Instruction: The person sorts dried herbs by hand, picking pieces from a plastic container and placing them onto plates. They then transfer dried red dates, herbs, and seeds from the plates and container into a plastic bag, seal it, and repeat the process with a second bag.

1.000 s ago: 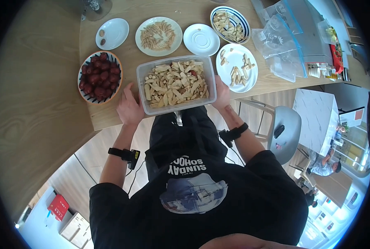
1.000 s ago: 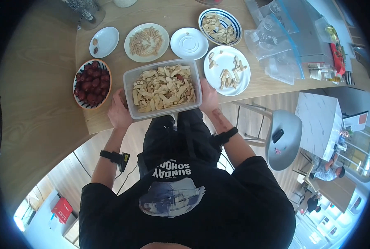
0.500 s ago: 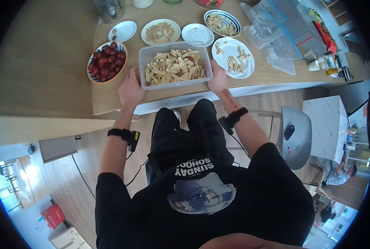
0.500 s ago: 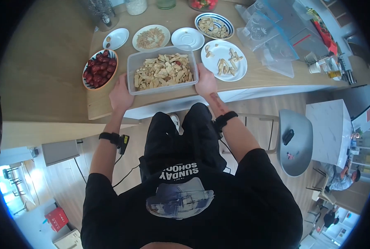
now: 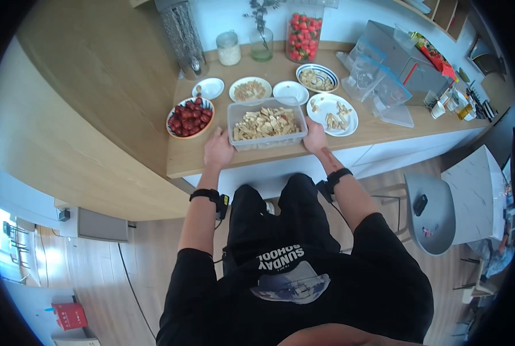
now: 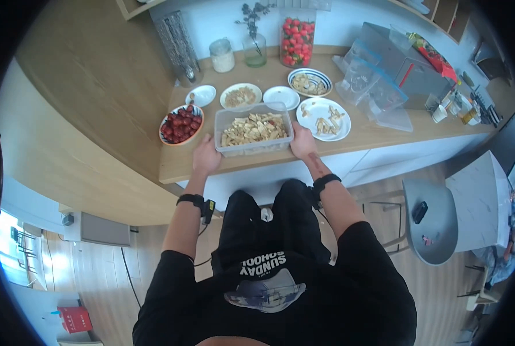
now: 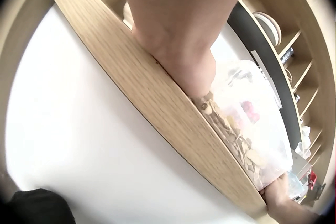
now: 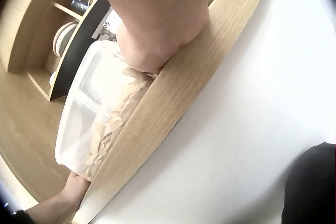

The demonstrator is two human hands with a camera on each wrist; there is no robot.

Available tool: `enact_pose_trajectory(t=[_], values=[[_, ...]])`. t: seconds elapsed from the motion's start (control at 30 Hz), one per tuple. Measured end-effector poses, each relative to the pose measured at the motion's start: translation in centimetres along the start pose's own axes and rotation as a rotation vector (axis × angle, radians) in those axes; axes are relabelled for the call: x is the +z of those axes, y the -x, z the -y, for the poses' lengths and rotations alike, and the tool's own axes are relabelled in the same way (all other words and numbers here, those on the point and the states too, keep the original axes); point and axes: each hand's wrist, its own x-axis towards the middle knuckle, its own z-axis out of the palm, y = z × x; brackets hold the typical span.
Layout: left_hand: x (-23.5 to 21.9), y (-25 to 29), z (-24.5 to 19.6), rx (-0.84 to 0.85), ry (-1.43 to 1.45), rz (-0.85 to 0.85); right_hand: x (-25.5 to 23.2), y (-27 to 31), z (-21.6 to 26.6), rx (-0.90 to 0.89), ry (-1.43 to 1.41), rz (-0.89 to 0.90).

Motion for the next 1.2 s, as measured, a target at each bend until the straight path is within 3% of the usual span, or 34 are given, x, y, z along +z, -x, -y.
enact_pose_trajectory(t=[0.27,0.43,0.53,0.6,0.8,0.9,1.2], values=[[-0.4,0.3,-0.3,-0.030,0.076,-0.030,0.2,-0.1,-0.1,-0.013,0.138,0.122],[-0.4,0.5,0.4,-0.101,0.302,-0.063,2.0,-2.4,-2.7,-0.221,0.277,0.175],[0.3,0.4,1.3,-0.115,0.394,-0.132,2.1,-2.4,-1.5,-0.208,0.335,0.204],[-0.2,0.5,1.3,-0.110,0.407,-0.168,2.2,-2.1,-1.1,-0.217,0.285,0.118],[0.8,0.3,1.7,-0.067,0.427,-0.167,1.8,-1.8,-1.2,-0.136,0.268,0.136],[0.6,0.2,1.6,-0.168,0.450,-0.133,1.9,-1.8,-1.1,-0.126,0.198,0.101],[0.9,-0.1,1.8,-0.198,0.498,-0.130,1.6,-1.7,-0.9,-0.079,0.214,0.142]])
